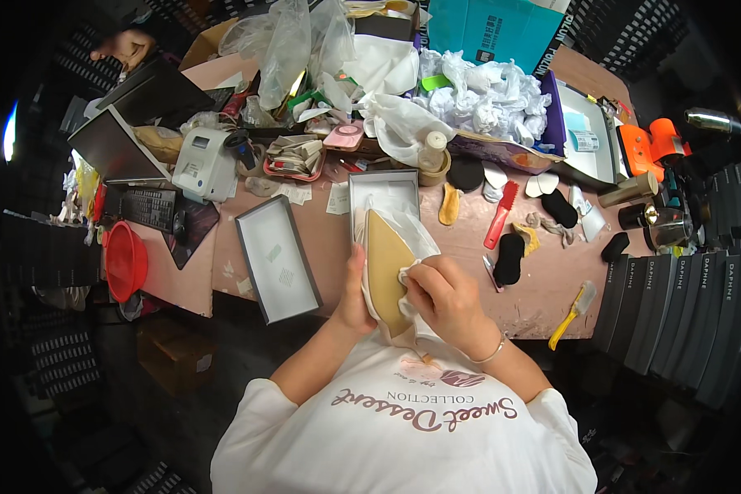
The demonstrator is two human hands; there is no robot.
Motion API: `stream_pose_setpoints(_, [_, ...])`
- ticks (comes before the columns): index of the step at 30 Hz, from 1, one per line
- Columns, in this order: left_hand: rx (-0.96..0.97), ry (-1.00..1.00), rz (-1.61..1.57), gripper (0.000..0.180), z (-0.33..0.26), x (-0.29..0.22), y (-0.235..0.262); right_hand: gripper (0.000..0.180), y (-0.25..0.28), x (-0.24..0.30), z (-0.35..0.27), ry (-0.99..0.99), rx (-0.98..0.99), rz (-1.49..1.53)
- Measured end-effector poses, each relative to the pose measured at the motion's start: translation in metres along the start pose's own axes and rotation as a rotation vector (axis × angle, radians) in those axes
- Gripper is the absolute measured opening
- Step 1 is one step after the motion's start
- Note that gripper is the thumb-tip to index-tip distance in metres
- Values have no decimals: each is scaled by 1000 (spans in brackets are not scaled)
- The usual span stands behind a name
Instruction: Cleaning the sole of a high-heeled shoe and packing it into a box.
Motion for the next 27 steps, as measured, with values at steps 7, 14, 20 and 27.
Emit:
stream_pose_setpoints(7, [80, -36, -73, 81, 4, -3, 17, 15, 2, -12, -21, -175, 81, 208])
stream_pose_setpoints(14, [146, -100, -137, 86, 2, -7, 19, 25, 17, -68, -48, -533, 155, 92])
stream_pose_setpoints(20, [-149, 41, -142, 89, 3, -14, 24, 41, -19, -95, -62, -509, 301, 128])
stream_pose_setpoints(27, [-135, 37, -228, 90, 7, -17, 38, 40, -54, -114, -64, -481, 517, 63])
Point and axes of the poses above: each hand's wrist, its own z-axis towards the middle knuckle, its own y-axis out of the back of the hand, x = y × z, the point moved 3 cm from there along z, towards the middle knuckle, and after that the axes turned 14 degrees about z, right-handed, at the moved point
